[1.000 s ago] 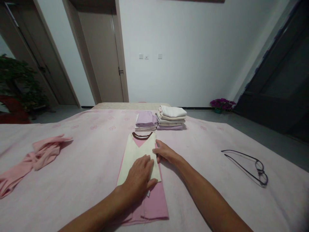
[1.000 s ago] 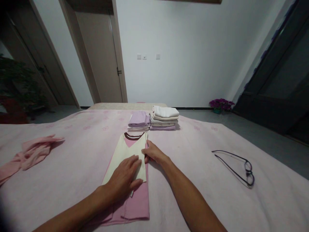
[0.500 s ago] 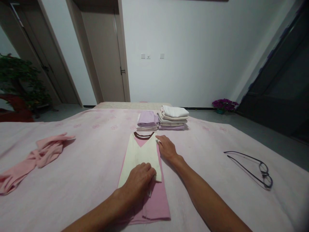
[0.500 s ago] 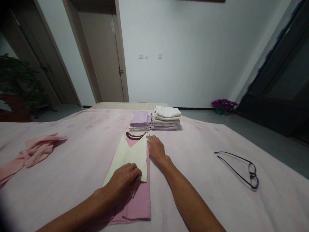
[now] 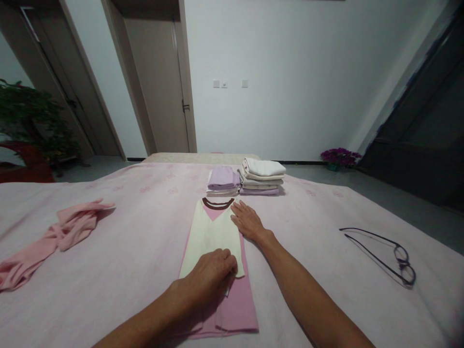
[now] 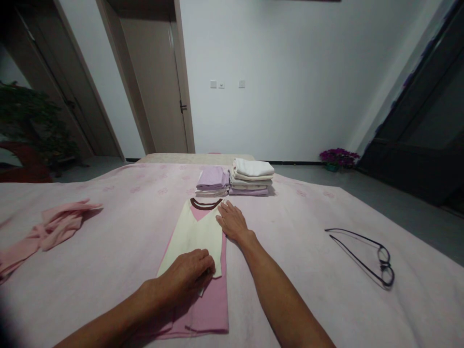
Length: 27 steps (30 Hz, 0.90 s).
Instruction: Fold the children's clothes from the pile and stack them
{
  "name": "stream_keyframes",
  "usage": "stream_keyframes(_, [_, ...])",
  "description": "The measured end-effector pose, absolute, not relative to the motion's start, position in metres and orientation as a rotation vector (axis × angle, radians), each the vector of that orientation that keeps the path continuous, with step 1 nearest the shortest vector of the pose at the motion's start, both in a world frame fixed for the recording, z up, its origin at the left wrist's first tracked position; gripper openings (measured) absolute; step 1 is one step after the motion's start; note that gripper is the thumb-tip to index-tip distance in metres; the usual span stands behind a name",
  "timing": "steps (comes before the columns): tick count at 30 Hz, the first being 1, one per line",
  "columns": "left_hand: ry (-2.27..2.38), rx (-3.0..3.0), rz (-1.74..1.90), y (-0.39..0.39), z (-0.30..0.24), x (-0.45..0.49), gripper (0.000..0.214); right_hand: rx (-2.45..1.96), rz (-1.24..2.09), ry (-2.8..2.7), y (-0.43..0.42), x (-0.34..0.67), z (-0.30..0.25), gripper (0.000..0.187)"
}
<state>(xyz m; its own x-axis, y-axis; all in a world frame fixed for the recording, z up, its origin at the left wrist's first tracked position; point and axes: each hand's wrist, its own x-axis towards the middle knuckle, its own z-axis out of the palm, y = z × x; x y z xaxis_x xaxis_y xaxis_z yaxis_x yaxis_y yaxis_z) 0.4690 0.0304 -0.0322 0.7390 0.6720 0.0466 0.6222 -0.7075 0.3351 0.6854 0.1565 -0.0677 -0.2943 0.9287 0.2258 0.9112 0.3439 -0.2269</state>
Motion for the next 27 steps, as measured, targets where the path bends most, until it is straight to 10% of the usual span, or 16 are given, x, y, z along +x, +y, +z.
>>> stream_keyframes(27, [0.942,2.072,0.584,0.061,-0.011,0.431,0.024,-1.546,-0.027,-2.21,0.149,0.684,-0.069,0.059])
